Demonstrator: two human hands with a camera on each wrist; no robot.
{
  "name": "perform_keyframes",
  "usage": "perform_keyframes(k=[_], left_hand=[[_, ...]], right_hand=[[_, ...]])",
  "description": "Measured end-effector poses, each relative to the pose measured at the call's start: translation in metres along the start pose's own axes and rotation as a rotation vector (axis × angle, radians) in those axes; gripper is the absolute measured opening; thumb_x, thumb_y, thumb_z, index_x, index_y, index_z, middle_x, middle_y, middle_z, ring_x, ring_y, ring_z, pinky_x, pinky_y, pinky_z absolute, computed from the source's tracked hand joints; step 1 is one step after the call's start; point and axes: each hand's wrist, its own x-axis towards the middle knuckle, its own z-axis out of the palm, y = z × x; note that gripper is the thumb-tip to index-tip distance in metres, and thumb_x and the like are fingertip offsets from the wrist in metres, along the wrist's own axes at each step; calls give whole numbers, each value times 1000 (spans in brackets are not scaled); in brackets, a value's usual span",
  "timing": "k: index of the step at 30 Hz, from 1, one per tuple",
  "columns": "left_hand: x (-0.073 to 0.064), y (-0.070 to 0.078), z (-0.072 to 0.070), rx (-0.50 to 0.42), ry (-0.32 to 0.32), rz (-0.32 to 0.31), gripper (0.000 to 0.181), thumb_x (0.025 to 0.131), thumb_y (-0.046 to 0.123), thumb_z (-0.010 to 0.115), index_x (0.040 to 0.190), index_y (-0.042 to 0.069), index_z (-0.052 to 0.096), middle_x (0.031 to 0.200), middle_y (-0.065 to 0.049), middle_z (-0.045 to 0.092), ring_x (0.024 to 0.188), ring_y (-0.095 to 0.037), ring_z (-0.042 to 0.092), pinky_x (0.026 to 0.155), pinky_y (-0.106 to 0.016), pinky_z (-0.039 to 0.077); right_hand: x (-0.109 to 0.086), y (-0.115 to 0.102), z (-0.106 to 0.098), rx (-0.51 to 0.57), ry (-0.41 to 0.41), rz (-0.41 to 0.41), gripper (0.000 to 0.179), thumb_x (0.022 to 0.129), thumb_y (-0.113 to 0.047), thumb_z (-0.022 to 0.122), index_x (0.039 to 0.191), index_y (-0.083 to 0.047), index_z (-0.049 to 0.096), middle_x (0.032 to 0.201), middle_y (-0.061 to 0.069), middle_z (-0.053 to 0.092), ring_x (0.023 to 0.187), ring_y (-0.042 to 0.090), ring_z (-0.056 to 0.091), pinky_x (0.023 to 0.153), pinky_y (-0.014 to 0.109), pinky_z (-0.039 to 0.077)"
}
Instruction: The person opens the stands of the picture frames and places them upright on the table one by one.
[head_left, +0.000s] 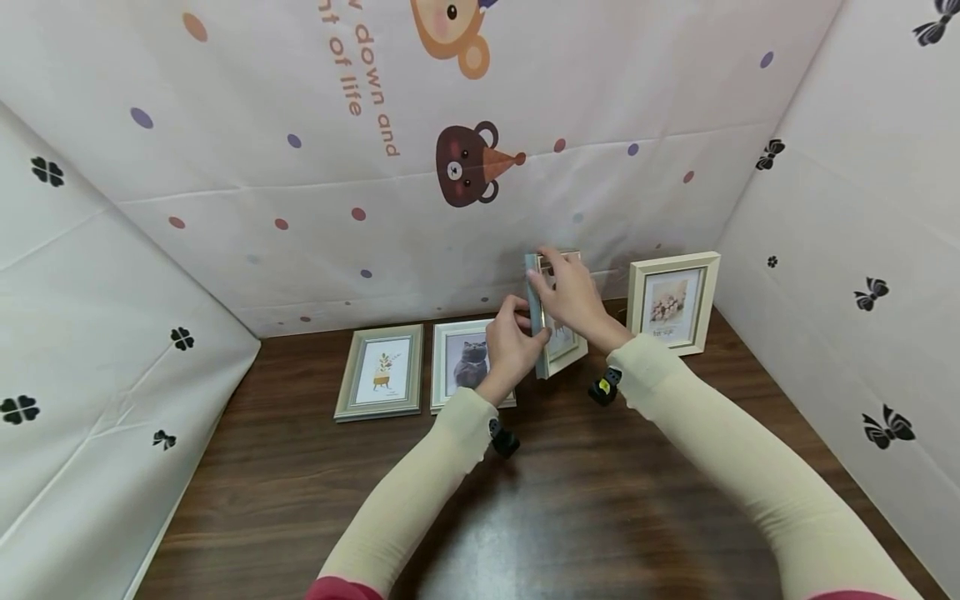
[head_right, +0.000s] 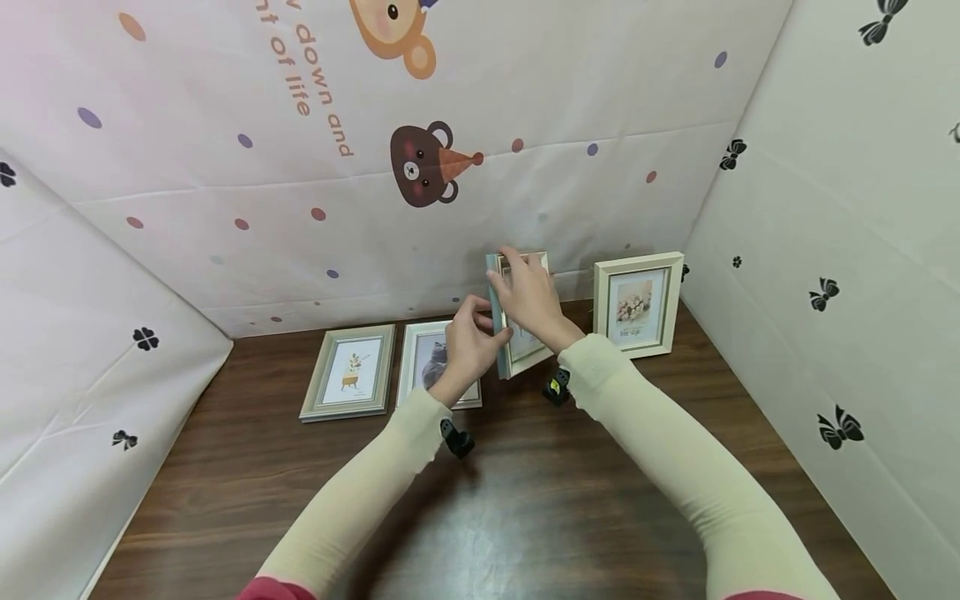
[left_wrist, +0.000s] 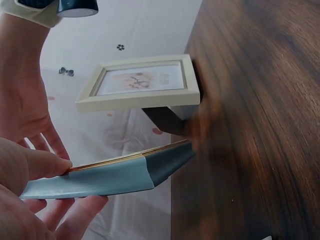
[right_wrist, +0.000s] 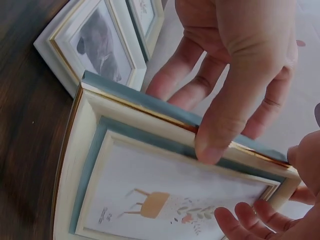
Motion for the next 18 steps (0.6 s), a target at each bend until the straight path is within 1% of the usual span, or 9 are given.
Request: perform_keyframes(k=[4, 9, 14, 18], left_hand=[[-1, 2, 1, 5, 7, 4, 41, 81, 14, 88, 114, 12, 64, 86, -3, 74, 80, -20, 72, 75, -36, 58], [-3, 4, 4, 10, 34, 20, 39, 81, 16, 88, 113, 12, 65, 87, -5, 75, 82, -25, 73, 75, -38, 57], [-5, 5, 6, 36, 70, 50, 41, 80, 19, 89, 113, 11, 66, 84, -3, 76, 78, -19, 72, 77, -38, 56], [-6, 5, 8, 37, 88, 68, 40, 79, 18, 89, 111, 11, 66, 83, -4, 76, 77, -19, 72, 78, -39, 55]], right_hand=[[1, -2, 1, 8, 10, 11, 58, 106, -30, 58, 154, -2, 42, 134, 28, 54, 112, 42, 60, 87, 57, 51], [1, -7, 1, 13, 34, 41, 59, 104, -26, 64, 152, 0, 43, 121, 24, 62, 103, 39, 61, 83, 54, 51], [1, -10, 1, 23, 45, 61, 59, 103, -24, 65, 152, -1, 43, 113, 21, 64, 95, 36, 62, 77, 50, 51], [0, -11, 1, 33, 50, 65, 58, 102, -20, 66, 152, -1, 43, 108, 20, 64, 88, 34, 61, 73, 48, 50]])
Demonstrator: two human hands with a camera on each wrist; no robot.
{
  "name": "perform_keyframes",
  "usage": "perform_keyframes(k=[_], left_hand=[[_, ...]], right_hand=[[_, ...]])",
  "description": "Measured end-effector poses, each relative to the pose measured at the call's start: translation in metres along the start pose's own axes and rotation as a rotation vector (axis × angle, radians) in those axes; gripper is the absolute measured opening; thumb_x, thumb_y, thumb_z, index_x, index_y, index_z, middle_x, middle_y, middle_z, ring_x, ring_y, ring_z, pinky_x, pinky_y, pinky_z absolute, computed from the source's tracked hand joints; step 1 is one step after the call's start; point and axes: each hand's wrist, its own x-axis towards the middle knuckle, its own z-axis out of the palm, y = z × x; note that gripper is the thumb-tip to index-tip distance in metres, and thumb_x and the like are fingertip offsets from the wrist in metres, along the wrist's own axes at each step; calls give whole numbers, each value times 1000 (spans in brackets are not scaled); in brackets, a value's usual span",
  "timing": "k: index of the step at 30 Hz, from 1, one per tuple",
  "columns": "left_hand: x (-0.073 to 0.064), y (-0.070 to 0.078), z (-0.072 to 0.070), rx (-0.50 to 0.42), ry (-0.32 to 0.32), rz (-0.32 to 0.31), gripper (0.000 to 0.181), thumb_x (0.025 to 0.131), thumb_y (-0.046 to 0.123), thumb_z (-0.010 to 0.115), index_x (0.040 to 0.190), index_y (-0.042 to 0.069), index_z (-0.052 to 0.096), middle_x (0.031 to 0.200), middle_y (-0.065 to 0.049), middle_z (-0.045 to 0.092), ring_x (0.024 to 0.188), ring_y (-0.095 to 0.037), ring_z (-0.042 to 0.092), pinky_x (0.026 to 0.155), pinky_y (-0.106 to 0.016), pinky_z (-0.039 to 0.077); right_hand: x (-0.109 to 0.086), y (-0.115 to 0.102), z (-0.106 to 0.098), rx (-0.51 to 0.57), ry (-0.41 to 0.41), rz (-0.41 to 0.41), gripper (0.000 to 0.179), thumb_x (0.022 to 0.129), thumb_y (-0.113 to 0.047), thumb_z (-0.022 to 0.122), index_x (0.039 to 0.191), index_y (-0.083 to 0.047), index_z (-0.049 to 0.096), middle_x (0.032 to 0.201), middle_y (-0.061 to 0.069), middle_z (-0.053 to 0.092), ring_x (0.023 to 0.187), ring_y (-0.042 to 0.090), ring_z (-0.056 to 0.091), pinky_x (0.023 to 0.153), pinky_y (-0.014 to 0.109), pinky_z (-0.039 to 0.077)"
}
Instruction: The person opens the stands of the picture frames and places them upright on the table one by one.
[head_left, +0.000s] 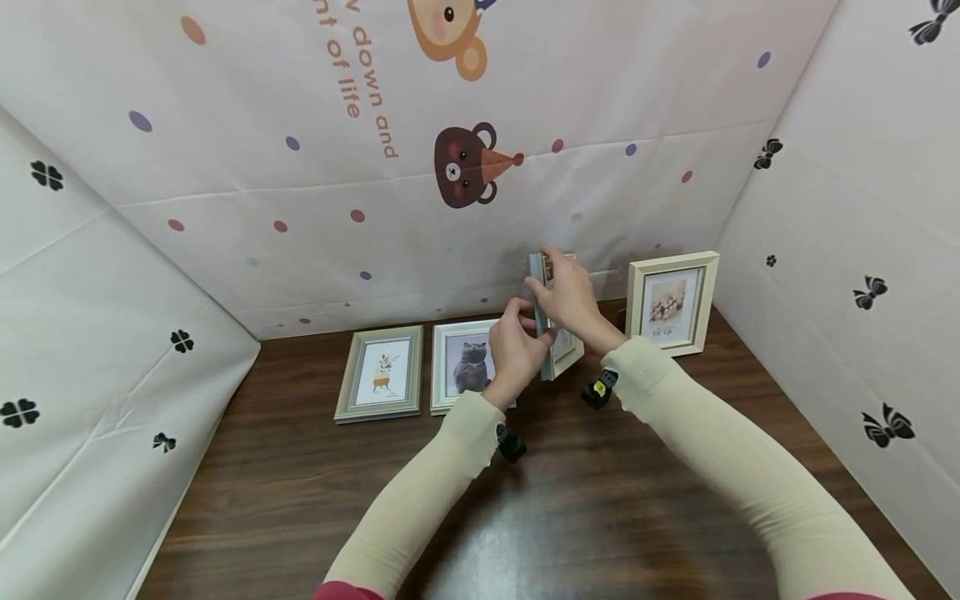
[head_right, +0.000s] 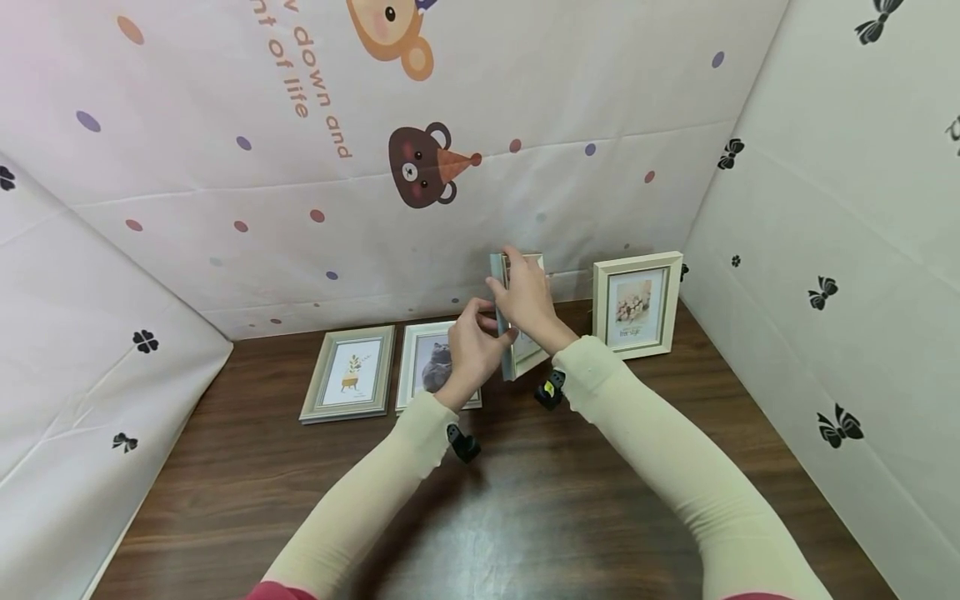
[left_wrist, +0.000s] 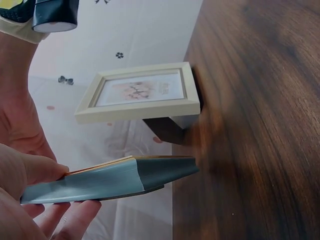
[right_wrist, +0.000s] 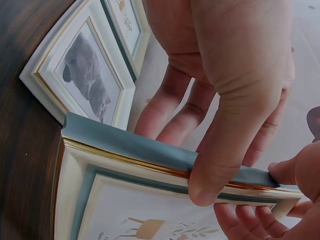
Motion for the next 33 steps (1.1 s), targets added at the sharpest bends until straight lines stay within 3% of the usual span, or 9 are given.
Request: perform_keyframes(k=[8, 13, 17, 22, 24, 27, 30, 33], left_hand=[[-2, 0, 0, -7, -16, 13, 39, 81, 21, 88, 113, 12, 68, 81, 0, 76, 76, -16, 72, 75, -34, 56], [-3, -4, -3, -128, -69, 35, 36, 88, 22, 84, 118, 12, 69, 86, -2, 77, 68, -13, 72, 65, -24, 57], [-3, -11, -5, -199, -72, 26, 27, 95, 21, 76, 119, 8, 70, 89, -5, 76, 64, -12, 69, 60, -23, 56], [-2, -23, -5, -213, -78, -41, 21, 99, 20, 70, 116, 7, 71, 89, -6, 76, 63, -16, 69, 58, -25, 55], [-2, -27, -5, -223, -93, -74, 19, 98, 19, 70, 114, 8, 72, 88, -6, 76, 64, -20, 71, 58, -25, 56], [-2, -30, -3, -313, -145, -138, 19, 99, 17, 70, 115, 7, 71, 88, -8, 76, 67, -35, 73, 55, -30, 59], [-2, -31, -1, -381, -202, -192, 21, 100, 16, 68, 117, 4, 70, 90, -11, 76, 71, -43, 73, 54, -34, 60], [-2, -31, 0, -411, -250, -220, 24, 101, 14, 66, 121, 0, 68, 94, -18, 76, 72, -42, 74, 54, -35, 61]], right_hand=[[-1, 1, -5, 6, -28, 0, 58, 104, -20, 63, 154, -1, 42, 109, 20, 61, 85, 32, 60, 69, 44, 49], [-1, 9, -13, 42, -84, 4, 59, 106, -22, 59, 158, -5, 37, 108, 20, 63, 83, 30, 62, 65, 42, 50], [-2, 15, -21, 73, -122, 6, 59, 107, -22, 58, 159, -8, 36, 103, 18, 65, 80, 29, 62, 64, 41, 49], [-1, 22, -31, 108, -165, 10, 59, 106, -23, 59, 160, -12, 36, 112, 19, 66, 95, 32, 63, 72, 44, 52], [-1, 24, -35, 132, -178, 16, 59, 106, -24, 60, 160, -14, 37, 117, 19, 64, 101, 34, 63, 77, 46, 53], [0, 28, -41, 173, -190, 18, 57, 106, -22, 60, 159, -16, 39, 121, 19, 63, 104, 33, 61, 79, 46, 51], [1, 33, -45, 215, -197, -1, 54, 106, -20, 60, 157, -18, 43, 113, 17, 63, 93, 31, 60, 71, 41, 48], [3, 40, -47, 267, -215, -29, 52, 106, -17, 60, 155, -20, 46, 100, 18, 63, 78, 32, 56, 62, 36, 46]])
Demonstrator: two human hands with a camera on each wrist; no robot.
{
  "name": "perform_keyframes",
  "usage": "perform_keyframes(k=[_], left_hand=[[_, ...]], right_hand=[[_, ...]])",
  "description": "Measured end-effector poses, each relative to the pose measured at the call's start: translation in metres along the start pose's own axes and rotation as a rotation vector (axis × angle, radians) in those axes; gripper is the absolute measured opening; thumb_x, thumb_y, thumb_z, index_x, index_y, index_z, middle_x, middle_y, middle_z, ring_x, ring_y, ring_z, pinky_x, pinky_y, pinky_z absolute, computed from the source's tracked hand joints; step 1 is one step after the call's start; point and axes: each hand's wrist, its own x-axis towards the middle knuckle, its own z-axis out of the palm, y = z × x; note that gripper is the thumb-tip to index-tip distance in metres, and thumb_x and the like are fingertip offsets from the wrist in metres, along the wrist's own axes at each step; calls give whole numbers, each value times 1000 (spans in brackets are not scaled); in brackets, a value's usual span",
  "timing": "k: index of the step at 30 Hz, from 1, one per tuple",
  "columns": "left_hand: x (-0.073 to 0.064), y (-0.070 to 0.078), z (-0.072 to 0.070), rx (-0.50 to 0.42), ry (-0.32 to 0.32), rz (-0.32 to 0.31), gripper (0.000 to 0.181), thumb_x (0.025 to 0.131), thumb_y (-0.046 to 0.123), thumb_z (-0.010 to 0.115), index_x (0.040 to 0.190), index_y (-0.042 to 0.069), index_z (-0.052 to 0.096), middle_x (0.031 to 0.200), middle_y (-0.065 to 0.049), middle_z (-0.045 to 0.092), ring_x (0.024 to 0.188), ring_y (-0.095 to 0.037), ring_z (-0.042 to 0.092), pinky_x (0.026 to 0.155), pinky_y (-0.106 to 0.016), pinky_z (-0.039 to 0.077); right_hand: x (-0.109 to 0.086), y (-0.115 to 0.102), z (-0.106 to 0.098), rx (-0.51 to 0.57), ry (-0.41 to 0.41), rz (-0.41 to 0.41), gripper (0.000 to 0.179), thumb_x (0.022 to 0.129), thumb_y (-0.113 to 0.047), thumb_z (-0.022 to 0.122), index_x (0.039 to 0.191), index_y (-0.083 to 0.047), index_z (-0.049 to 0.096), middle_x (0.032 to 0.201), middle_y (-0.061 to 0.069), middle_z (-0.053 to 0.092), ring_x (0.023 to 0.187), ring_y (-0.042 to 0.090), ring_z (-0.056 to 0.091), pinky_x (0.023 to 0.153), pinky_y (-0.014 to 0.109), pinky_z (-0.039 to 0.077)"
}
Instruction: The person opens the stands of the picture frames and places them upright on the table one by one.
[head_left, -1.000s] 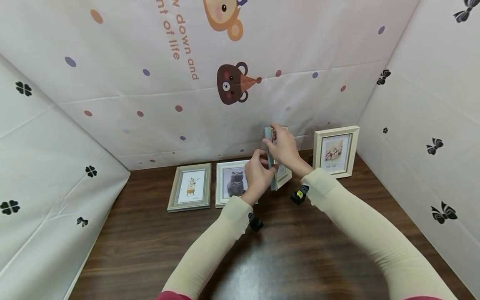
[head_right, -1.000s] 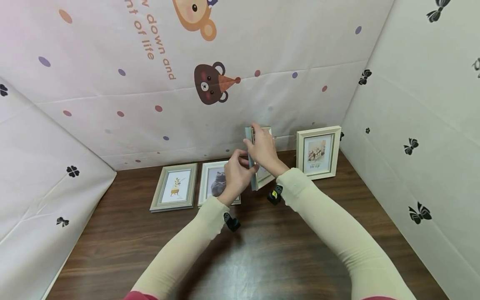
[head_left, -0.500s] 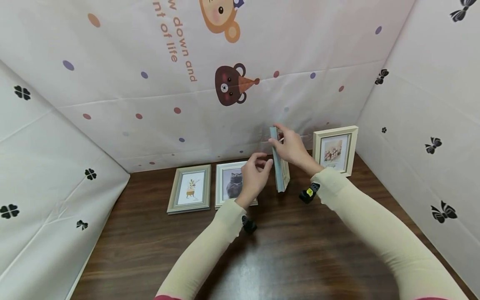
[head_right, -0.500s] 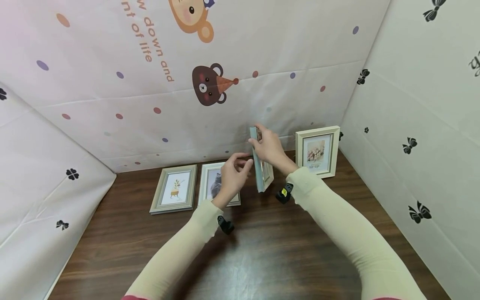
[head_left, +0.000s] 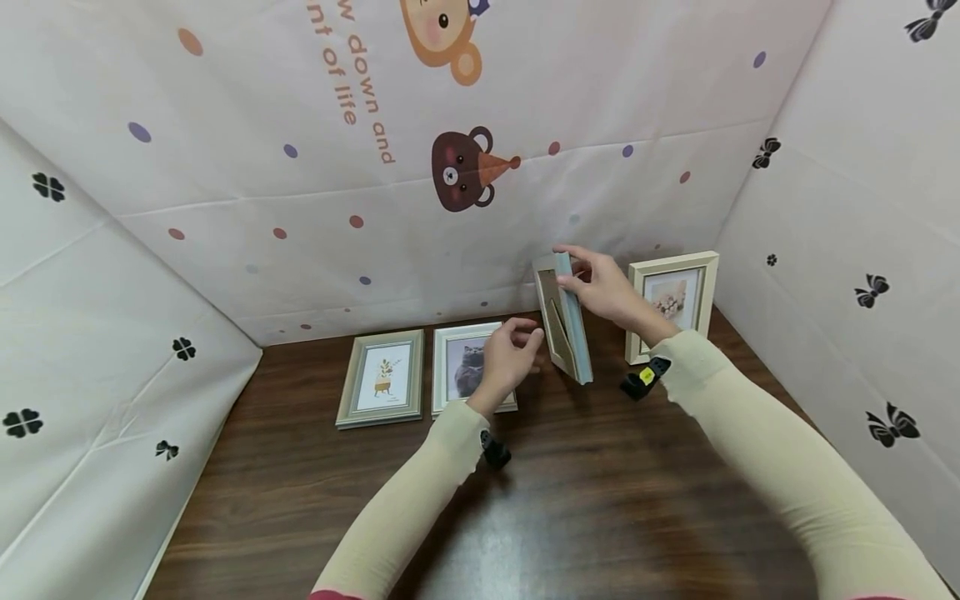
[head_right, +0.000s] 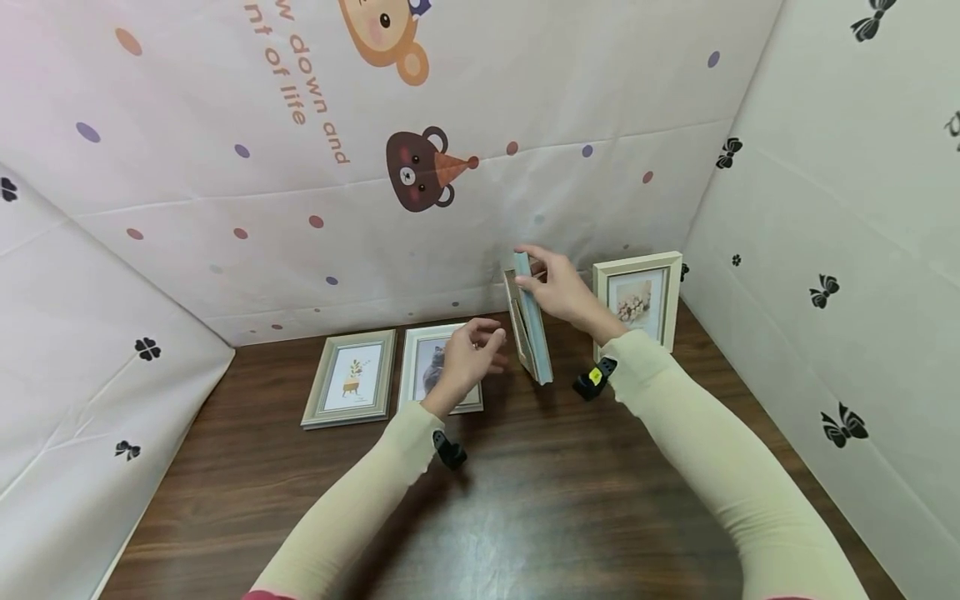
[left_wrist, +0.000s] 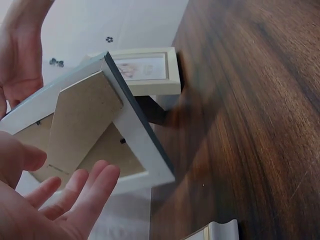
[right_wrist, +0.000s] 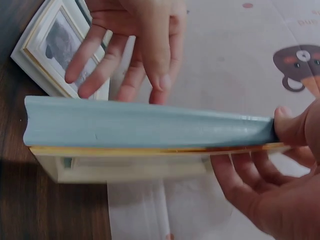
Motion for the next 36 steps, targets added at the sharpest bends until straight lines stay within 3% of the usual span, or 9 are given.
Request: perform_keyframes(k=[5, 12, 19, 26, 30, 36], left_hand=[[-3, 4, 3, -56, -53, -31, 27, 102, 13, 65, 124, -2, 66, 103, -28, 73, 79, -45, 74, 57, -35, 61], [-4, 9, 8, -43, -103, -84, 39, 102, 22, 67, 134, 2, 59, 105, -25, 73, 83, -42, 75, 68, -47, 62], [-5, 11, 12, -15, -133, -157, 59, 98, 30, 73, 146, 10, 48, 100, -9, 72, 80, -34, 76, 62, -37, 62], [-5, 13, 16, -40, -120, -181, 61, 95, 24, 76, 147, 12, 45, 99, -11, 70, 78, -30, 76, 66, -41, 63], [-6, 14, 16, -38, -127, -187, 61, 96, 22, 75, 148, 12, 46, 101, -13, 70, 77, -29, 75, 63, -36, 62], [-6, 16, 12, -21, -140, -175, 58, 97, 20, 74, 147, 11, 47, 100, -16, 72, 83, -38, 75, 61, -35, 62]], right_hand=[[3, 10, -5, 95, -35, -9, 48, 105, -15, 59, 152, -23, 50, 96, 16, 63, 72, 34, 54, 58, 31, 48], [3, 11, -5, 162, -82, 13, 46, 105, -14, 59, 149, -27, 54, 90, 15, 54, 76, 44, 47, 58, 32, 44], [2, 9, -4, 155, -101, 13, 47, 106, -14, 59, 150, -26, 52, 95, 15, 56, 75, 32, 50, 60, 31, 47], [2, 9, -3, 136, -102, 5, 48, 105, -15, 60, 151, -26, 52, 98, 16, 57, 77, 30, 51, 62, 32, 49], [1, 10, -4, 120, -114, -5, 49, 105, -16, 60, 153, -22, 50, 98, 16, 57, 77, 29, 52, 62, 31, 49], [1, 11, -6, 126, -113, 4, 48, 105, -15, 60, 152, -24, 51, 99, 16, 56, 79, 37, 52, 61, 31, 49]])
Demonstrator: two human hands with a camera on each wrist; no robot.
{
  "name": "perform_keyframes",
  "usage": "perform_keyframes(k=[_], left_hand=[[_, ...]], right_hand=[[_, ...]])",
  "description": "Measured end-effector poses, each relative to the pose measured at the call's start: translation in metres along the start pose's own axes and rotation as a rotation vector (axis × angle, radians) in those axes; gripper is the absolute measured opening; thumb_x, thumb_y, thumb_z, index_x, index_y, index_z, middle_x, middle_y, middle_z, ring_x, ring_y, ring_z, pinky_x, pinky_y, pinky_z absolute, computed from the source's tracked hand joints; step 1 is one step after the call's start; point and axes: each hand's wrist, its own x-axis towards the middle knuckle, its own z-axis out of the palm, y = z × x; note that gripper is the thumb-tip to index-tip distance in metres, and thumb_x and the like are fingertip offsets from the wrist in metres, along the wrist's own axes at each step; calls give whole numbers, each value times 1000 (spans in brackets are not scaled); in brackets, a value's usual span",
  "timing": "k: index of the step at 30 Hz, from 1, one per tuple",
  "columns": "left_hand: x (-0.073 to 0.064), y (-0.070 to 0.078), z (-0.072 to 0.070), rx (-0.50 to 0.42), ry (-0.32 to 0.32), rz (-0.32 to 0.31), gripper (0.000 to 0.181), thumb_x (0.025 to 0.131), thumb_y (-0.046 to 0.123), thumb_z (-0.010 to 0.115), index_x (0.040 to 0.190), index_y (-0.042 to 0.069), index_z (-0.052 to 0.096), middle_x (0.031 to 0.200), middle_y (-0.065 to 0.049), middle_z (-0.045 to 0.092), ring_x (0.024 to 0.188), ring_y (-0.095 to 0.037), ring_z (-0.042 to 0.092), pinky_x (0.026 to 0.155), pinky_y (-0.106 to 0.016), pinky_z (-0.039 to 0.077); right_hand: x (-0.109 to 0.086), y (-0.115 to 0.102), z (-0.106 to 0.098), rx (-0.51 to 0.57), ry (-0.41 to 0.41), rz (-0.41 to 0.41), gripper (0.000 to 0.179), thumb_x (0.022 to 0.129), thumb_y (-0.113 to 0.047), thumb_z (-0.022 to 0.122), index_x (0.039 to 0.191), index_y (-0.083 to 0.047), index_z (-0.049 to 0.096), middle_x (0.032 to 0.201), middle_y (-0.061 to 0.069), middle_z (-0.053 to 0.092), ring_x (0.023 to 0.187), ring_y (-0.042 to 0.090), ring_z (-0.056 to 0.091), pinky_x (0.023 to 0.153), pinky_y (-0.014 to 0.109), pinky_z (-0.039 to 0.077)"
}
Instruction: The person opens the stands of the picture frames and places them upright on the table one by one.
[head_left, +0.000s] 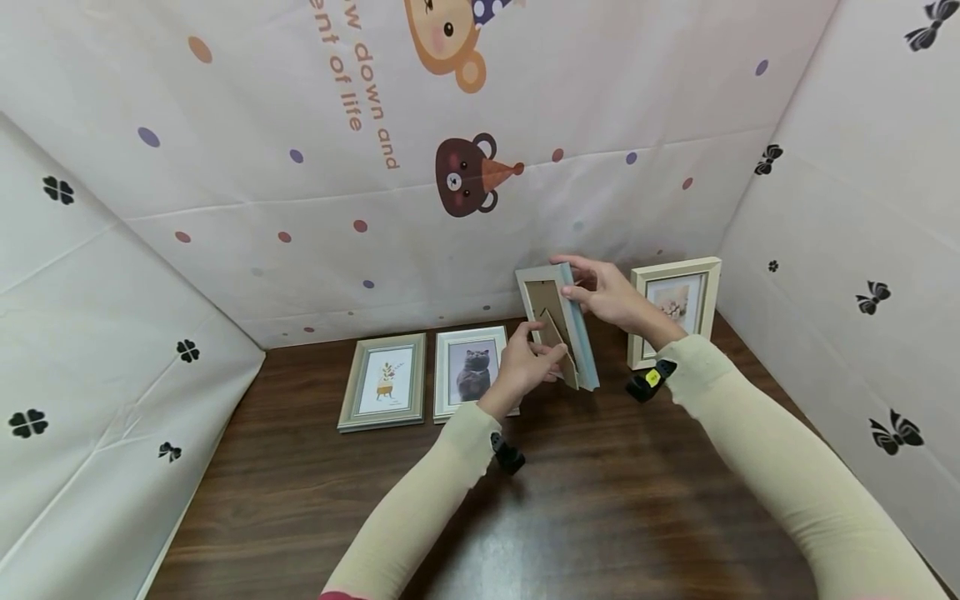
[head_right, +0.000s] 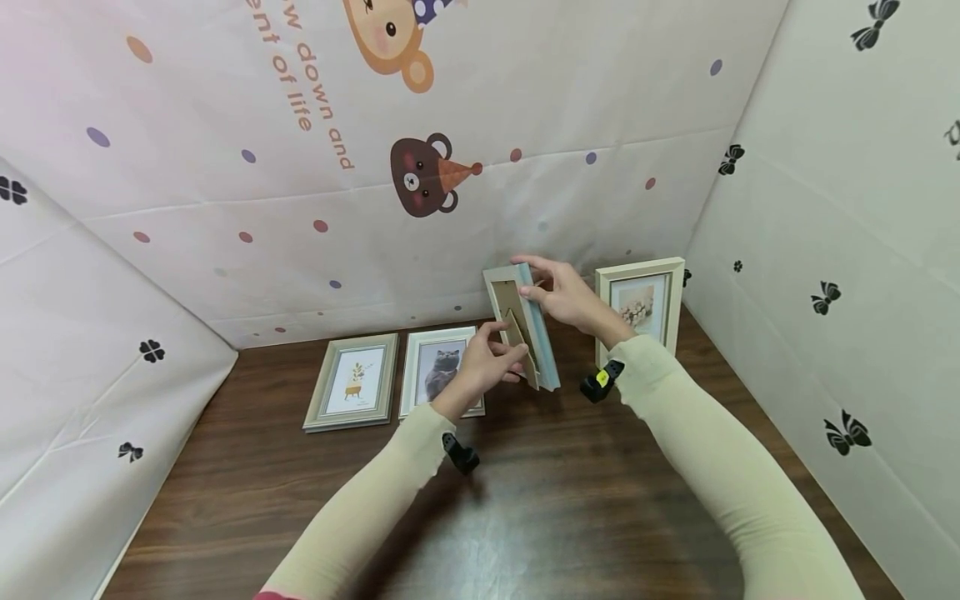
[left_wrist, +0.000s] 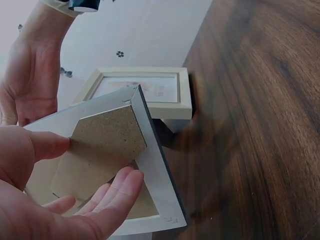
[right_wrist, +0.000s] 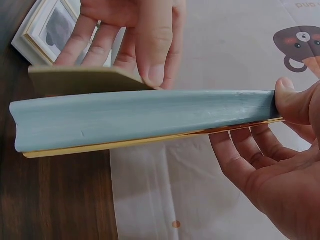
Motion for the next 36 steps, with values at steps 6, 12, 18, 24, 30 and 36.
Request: perform_keyframes(k=[6, 12, 18, 24, 30, 36], left_hand=[[0, 3, -6, 6, -3, -3, 55, 96, 18, 74, 145, 11, 50, 94, -12, 72, 86, -43, 73, 60, -35, 62], [2, 2, -11, -10, -11, -19, 55, 94, 15, 75, 143, 10, 52, 92, -11, 72, 77, -33, 74, 72, -49, 62], [1, 3, -17, -22, -6, -31, 52, 91, 11, 73, 140, 8, 54, 96, -12, 73, 69, -22, 72, 71, -48, 62], [1, 3, -27, 29, -12, -36, 51, 93, 13, 72, 141, 5, 55, 96, -12, 73, 70, -20, 71, 67, -38, 63], [2, 2, -35, 40, -10, -47, 43, 94, 14, 72, 135, 8, 59, 95, -11, 73, 70, -18, 69, 68, -38, 62], [3, 1, -36, 38, -26, -43, 42, 95, 13, 71, 135, 7, 60, 96, -11, 73, 71, -18, 70, 67, -37, 62]], right_hand=[[0, 0, -2, -19, -1, -15, 49, 105, -17, 61, 153, -24, 50, 98, 15, 56, 77, 30, 53, 62, 31, 50], [-1, 0, -3, -42, -7, -41, 50, 105, -18, 60, 154, -23, 49, 96, 16, 57, 75, 25, 53, 63, 32, 51], [-1, -1, -2, -48, -2, -42, 49, 105, -15, 60, 153, -24, 50, 96, 16, 56, 73, 28, 53, 61, 32, 50], [-2, -3, -2, -96, -20, -76, 50, 106, -14, 59, 154, -21, 48, 100, 17, 62, 78, 36, 58, 62, 33, 52], [-3, -2, -3, -129, -19, -80, 51, 105, -12, 59, 155, -18, 47, 100, 17, 66, 76, 35, 58, 60, 34, 52], [-3, -4, -1, -130, -12, -80, 52, 105, -10, 60, 155, -15, 46, 102, 18, 66, 75, 36, 58, 59, 34, 51]])
